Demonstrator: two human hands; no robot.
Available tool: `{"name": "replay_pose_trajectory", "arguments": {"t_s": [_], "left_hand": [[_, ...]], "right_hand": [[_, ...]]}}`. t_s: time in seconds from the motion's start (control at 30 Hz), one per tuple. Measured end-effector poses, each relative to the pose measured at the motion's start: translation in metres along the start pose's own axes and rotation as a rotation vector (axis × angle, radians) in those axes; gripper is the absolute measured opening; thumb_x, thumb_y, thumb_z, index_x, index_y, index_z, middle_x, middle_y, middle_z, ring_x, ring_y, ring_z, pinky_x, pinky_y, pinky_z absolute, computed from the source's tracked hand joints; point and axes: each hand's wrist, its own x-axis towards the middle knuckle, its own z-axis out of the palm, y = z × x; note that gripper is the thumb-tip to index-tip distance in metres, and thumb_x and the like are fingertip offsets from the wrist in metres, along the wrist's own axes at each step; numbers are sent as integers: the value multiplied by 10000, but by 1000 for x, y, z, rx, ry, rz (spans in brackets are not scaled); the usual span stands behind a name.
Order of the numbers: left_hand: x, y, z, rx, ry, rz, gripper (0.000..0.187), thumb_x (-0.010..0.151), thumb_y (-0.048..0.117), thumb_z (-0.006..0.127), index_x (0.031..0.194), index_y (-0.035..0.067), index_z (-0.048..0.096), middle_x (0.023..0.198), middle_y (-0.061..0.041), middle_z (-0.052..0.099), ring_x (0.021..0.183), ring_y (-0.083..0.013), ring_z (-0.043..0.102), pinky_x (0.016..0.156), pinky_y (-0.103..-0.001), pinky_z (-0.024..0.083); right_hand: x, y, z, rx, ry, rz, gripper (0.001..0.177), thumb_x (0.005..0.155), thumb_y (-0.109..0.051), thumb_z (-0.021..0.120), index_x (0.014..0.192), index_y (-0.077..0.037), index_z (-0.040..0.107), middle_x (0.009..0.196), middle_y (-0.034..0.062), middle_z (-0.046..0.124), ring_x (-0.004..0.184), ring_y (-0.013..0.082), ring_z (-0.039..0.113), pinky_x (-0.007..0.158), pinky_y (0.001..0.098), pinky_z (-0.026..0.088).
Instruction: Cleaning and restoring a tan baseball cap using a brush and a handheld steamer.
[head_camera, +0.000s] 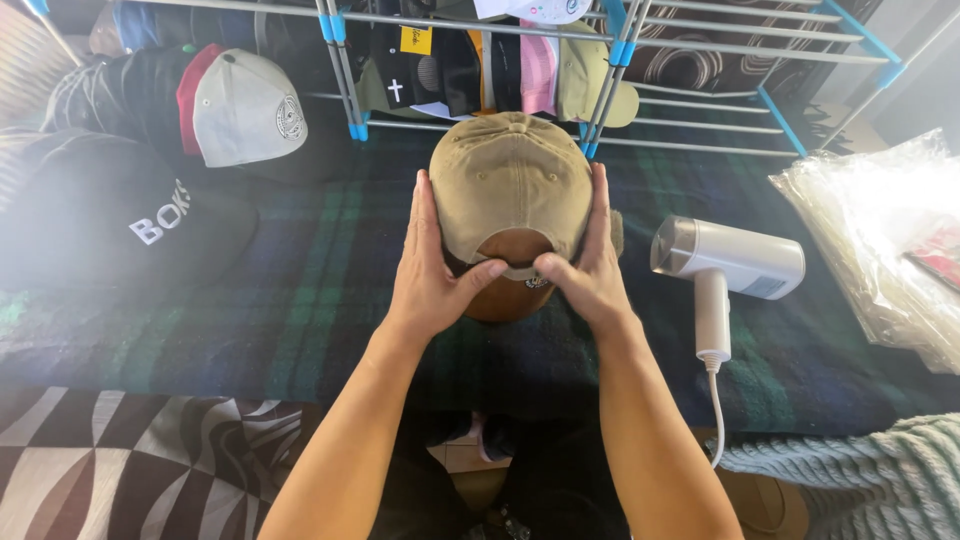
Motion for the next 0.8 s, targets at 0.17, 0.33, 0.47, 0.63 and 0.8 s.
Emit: {"name": "replay_pose_trajectory", "arguments": {"t_s": [0.17,0.33,0.47,0.63,0.8], "left_hand": [[-7,-10,3,72,1,51,1272,778,533,870,1619,-27,97,1679,-265,147,1551,-426,190,1275,-492,176],[-17,-11,2,129,-1,57,1278,770,555,857,1615,-33,100,1677,-268,151,1553,-405,192,1275,-482,163],[-15,-5,0,86,9,-11,1160,824,548,794,1614,-6,151,1675,-242,177,1549,-380,201,1271,-469,178],[-4,7,6,-118,59,-190,894,1032,503,528,1649,111,13,1707,-185,87,1553,-370,172,1266,-507,194],[-9,-7,7,32,22,-89,897,1017,500,583,1648,83,101,1712,-165,111,1570,-339,144,1272,-474,176]], "right_hand": [[0,-9,3,-42,-5,59,1442,616,-567,923,1662,-162,16,1702,252,159,1538,473,232,1255,598,201],[-4,-13,3,-67,-8,72,1439,637,-561,916,1656,-139,-8,1670,333,182,1502,532,267,1217,643,227],[-5,-12,-1,-67,-28,54,1424,647,-539,911,1654,-142,-14,1687,294,150,1534,485,197,1241,623,180],[-4,9,-10,29,-46,-14,1078,874,-606,649,1653,-72,129,1700,288,51,1547,492,4,1243,618,75],[-3,20,-5,-13,9,-45,875,989,-456,613,1653,-116,155,1700,221,169,1565,435,122,1261,564,126]]}}
